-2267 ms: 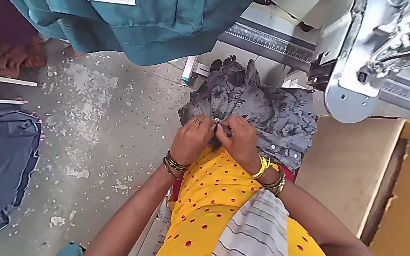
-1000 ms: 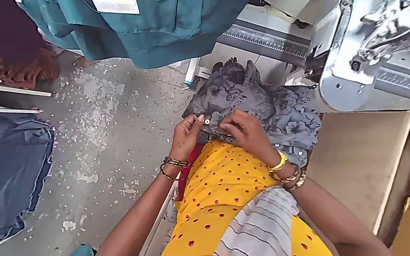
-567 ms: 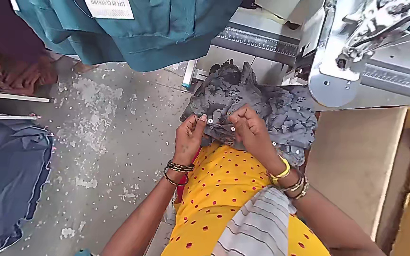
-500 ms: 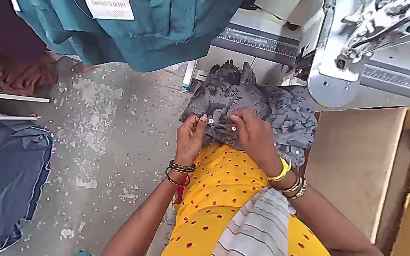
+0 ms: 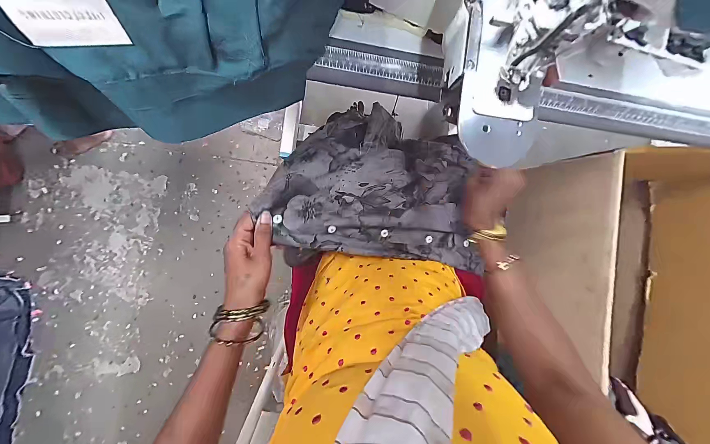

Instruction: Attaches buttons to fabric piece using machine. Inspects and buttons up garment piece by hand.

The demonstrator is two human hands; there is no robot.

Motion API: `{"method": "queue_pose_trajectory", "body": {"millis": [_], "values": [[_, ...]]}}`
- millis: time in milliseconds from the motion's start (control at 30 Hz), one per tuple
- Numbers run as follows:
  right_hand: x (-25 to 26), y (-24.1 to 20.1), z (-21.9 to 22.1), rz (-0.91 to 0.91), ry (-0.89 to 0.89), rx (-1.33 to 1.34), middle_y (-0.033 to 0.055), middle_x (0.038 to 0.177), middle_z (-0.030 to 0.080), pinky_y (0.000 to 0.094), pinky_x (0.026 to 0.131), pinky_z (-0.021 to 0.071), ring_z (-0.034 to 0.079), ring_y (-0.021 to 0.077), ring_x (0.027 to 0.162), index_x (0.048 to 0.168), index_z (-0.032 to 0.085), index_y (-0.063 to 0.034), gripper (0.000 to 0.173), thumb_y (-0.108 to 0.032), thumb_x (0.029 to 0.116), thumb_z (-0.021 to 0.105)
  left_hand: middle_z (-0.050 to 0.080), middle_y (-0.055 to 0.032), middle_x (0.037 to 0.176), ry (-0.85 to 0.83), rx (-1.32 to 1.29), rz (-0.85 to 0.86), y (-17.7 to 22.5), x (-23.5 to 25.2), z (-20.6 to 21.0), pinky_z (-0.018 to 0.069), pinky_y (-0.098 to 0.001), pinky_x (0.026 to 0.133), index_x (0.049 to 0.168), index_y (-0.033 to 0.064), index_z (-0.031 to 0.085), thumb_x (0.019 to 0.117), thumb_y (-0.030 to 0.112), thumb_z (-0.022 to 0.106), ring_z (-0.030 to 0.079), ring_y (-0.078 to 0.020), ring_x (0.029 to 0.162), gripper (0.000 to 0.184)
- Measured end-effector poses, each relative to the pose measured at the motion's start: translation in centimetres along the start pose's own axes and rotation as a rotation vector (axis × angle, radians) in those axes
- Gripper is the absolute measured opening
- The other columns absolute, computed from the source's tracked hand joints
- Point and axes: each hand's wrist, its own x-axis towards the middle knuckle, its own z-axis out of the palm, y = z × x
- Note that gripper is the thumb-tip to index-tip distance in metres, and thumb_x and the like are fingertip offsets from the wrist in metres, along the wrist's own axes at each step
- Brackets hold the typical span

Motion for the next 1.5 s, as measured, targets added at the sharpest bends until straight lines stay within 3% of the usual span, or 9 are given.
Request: {"method": "queue_pose_trajectory", "body": {"millis": [100,267,433,867,1167,1300,1367,1433,1500], "values": [[0.0,6.3,-6.0,0.294,0.004,-0.198,0.0280,0.082,0.061,0.0637,0.065,0.0463,0.061,0.0456,0.075,0.093,0.060,0.0077,0.030,-0.019,0.1040,0.051,0.068,0.0049,0.099,-0.097,-0.115,-0.123,-1.8,-0.4,-1.4,0.0584,-0.0256,0.086,0.118,0.0073,0.060,0.1096,0.020,0.041,0.068,-0.0025,0.090,0.024],[-2.4,12.1,-11.1,0.586,-0.292,-0.259,0.0445,0.138,0.046,0.0790,0.101,0.0341,0.044,0.0647,0.127,0.146,0.042,0.0070,0.067,-0.026,0.0958,0.071,0.072,0.0054,0.096,-0.076,-0.465,-0.217,-1.5,0.5,0.3,0.0603,-0.0246,0.079,0.113,0.0135,0.057,0.1110,0.014,0.033,0.071,-0.0055,0.084,0.025],[-7.3,13.7,-7.7,0.609,-0.473,0.013,0.0293,0.128,0.064,0.0622,0.105,0.0443,0.061,0.0436,0.122,0.132,0.060,0.0063,0.041,-0.024,0.1048,0.059,0.073,0.0024,0.102,-0.084,-0.587,-0.222,-0.8,0.3,0.7,0.0609,-0.0275,0.086,0.118,0.0126,0.056,0.1111,0.013,0.031,0.072,-0.0081,0.091,0.025],[-8.1,12.1,-5.5,0.538,-0.442,0.097,0.0298,0.128,0.063,0.0621,0.101,0.0471,0.062,0.0443,0.120,0.130,0.063,0.0029,0.035,-0.021,0.1052,0.056,0.073,0.0040,0.110,-0.191,-0.670,0.008,2.3,-0.2,1.4,0.0588,-0.0286,0.092,0.120,0.0179,0.060,0.1089,0.015,0.041,0.071,-0.0077,0.100,0.023],[-7.5,5.5,-5.4,0.123,-0.327,0.259,0.0266,0.124,0.066,0.0665,0.097,0.0487,0.064,0.0453,0.116,0.124,0.068,0.0011,0.037,-0.027,0.1015,0.061,0.072,0.0077,0.110,-0.356,-0.542,0.196,5.7,-1.1,3.9,0.0574,-0.0256,0.090,0.122,0.0221,0.061,0.1076,0.028,0.051,0.068,-0.0040,0.099,0.019],[-7.3,0.6,-5.0,-0.009,-0.492,0.541,0.0230,0.165,0.029,0.0704,0.111,0.0371,0.036,0.0461,0.147,0.157,0.039,-0.0069,0.098,-0.034,0.0760,0.087,0.071,0.0136,0.116,-0.619,-0.465,0.325,9.3,-3.2,7.3,0.0557,-0.0267,0.097,0.125,0.0281,0.063,0.1065,0.038,0.051,0.066,-0.0017,0.108,0.025],[-7.5,-1.7,-4.3,-0.044,-0.451,0.583,0.0162,0.170,0.019,0.0666,0.114,0.0352,0.031,0.0402,0.151,0.160,0.035,-0.0123,0.093,-0.019,0.0791,0.080,0.068,0.0211,0.120,-0.823,-0.365,0.484,11.6,-5.1,8.8,0.0526,-0.0188,0.097,0.128,0.0315,0.064,0.1080,0.041,0.046,0.062,0.0071,0.111,0.028],[-7.0,-2.4,-5.1,-0.058,-0.251,0.590,0.0160,0.160,0.042,0.0541,0.112,0.0430,0.048,0.0336,0.142,0.149,0.050,-0.0040,0.055,-0.006,0.0943,0.060,0.065,0.0238,0.117,-1.030,-0.260,0.680,14.0,-6.7,9.7,0.0471,-0.0094,0.096,0.124,0.0270,0.063,0.1096,0.039,0.044,0.056,0.0155,0.111,0.027],[-5.7,-0.9,-8.4,0.060,0.051,0.663,0.0198,0.119,0.070,0.0434,0.092,0.0563,0.069,0.0275,0.108,0.124,0.066,0.0051,0.032,0.001,0.0923,0.060,0.066,0.0266,0.118,-1.142,-0.235,0.716,15.7,-7.4,9.7,0.0448,-0.0069,0.097,0.123,0.0288,0.067,0.1073,0.035,0.052,0.055,0.0180,0.112,0.023]]}}
